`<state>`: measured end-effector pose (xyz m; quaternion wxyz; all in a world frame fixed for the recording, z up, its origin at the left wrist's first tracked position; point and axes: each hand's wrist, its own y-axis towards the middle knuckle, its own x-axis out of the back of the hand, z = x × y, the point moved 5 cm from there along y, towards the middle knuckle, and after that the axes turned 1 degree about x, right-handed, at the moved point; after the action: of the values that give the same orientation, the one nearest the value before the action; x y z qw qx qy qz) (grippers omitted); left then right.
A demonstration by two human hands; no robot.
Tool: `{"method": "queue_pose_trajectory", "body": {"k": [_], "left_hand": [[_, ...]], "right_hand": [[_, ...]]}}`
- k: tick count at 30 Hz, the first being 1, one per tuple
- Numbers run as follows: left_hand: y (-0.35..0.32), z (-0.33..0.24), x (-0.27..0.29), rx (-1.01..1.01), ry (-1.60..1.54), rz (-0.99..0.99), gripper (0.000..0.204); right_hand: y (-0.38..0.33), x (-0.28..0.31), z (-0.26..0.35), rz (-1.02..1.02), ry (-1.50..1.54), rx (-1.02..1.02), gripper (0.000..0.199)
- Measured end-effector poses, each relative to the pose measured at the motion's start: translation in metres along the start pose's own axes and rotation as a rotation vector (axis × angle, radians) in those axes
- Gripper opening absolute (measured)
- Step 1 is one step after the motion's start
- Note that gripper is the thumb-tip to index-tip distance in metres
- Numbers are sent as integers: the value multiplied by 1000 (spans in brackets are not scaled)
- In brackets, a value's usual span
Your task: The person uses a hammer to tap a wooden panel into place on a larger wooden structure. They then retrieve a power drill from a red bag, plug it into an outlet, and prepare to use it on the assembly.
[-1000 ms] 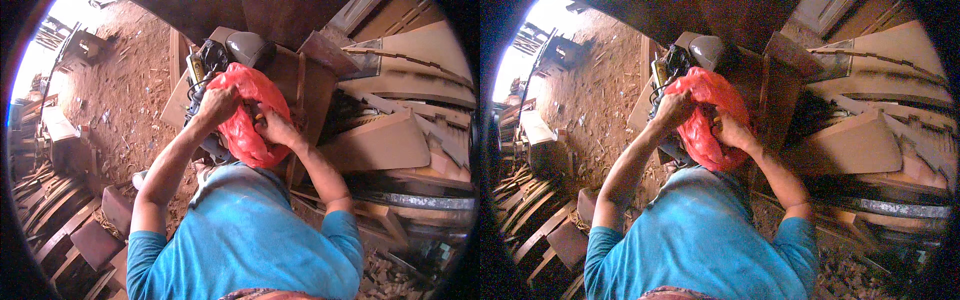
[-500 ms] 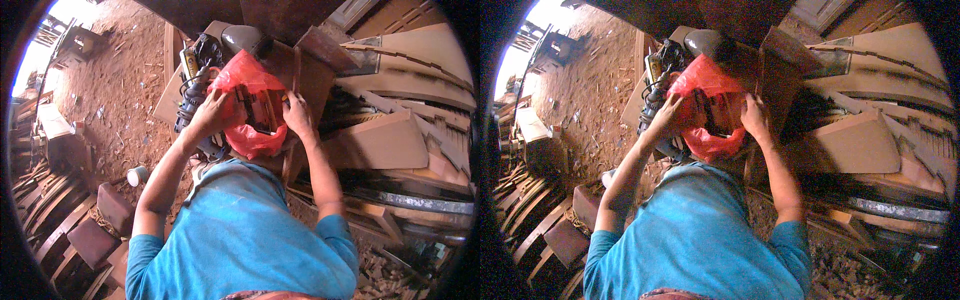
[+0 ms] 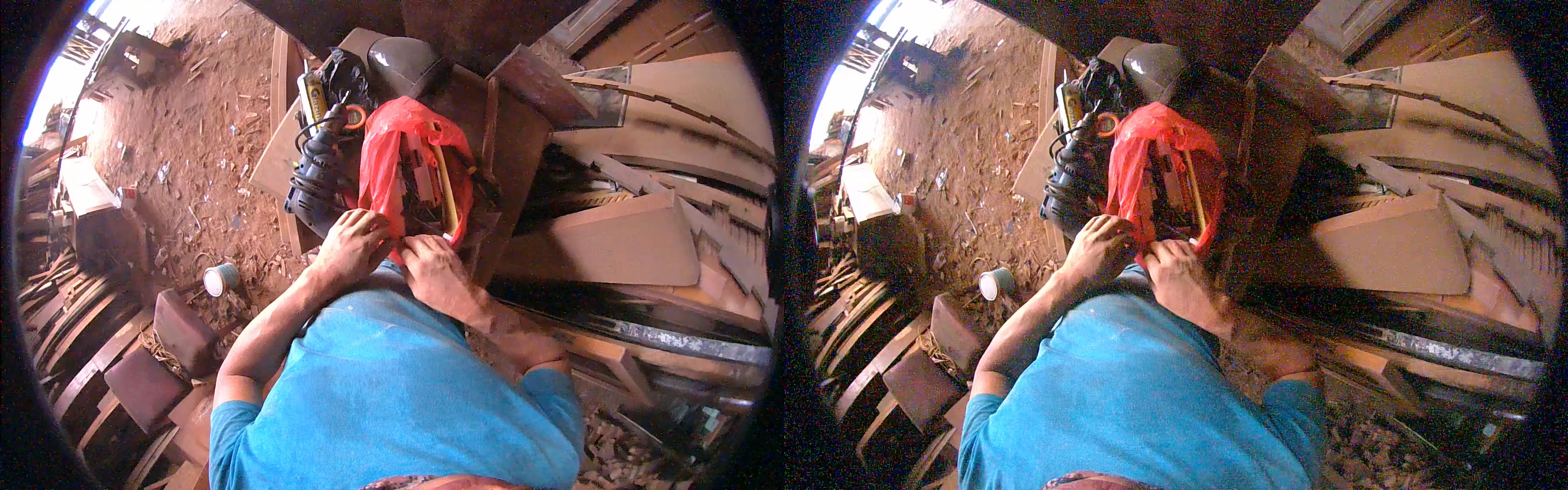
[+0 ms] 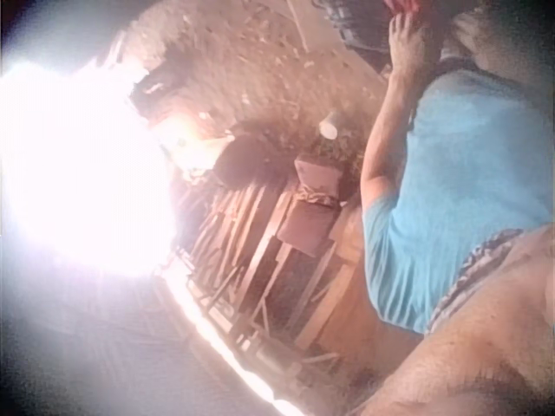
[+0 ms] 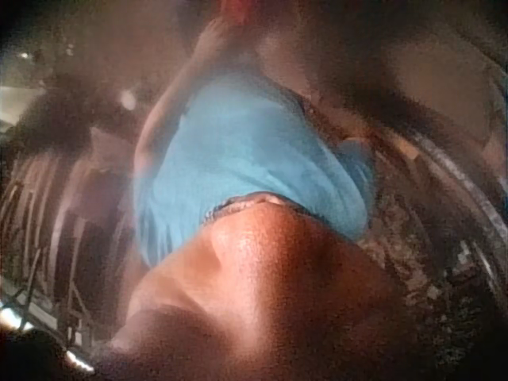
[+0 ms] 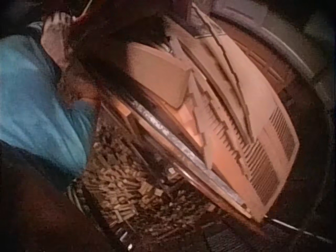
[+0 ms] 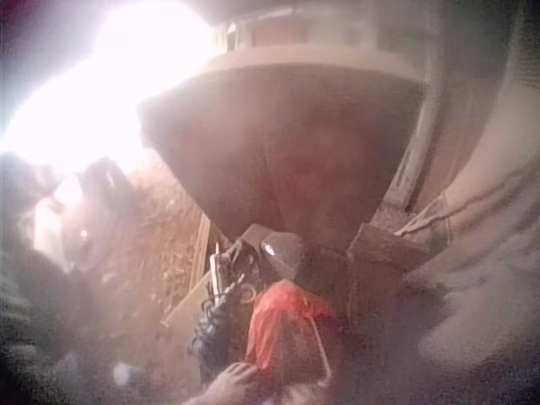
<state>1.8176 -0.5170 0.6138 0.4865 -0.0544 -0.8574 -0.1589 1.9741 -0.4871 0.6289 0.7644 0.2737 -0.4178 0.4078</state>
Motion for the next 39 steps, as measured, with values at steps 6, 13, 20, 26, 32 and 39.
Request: {"method": "queue_pose_trajectory", "body": {"k": [6,13,20,26,32,39], "left_hand": [[2,13,-10,287,102,13,28],[18,13,-5,466,-42,2,34],[10,20,-13,621,-343,-162,19],[9,28,13,655,-98,-98,20],[26,19,7,590,137,-63,37],[22,34,-5,582,112,-71,44]], "right_hand": [[3,7,-19,-79,241,-123,15],[28,2,-60,-113,112,-346,19],[38,34,-82,-232,97,-422,18],[55,21,-66,-294,93,-326,12],[92,-28,-68,143,-174,-402,36],[86,-11,-60,30,57,-530,61]]}}
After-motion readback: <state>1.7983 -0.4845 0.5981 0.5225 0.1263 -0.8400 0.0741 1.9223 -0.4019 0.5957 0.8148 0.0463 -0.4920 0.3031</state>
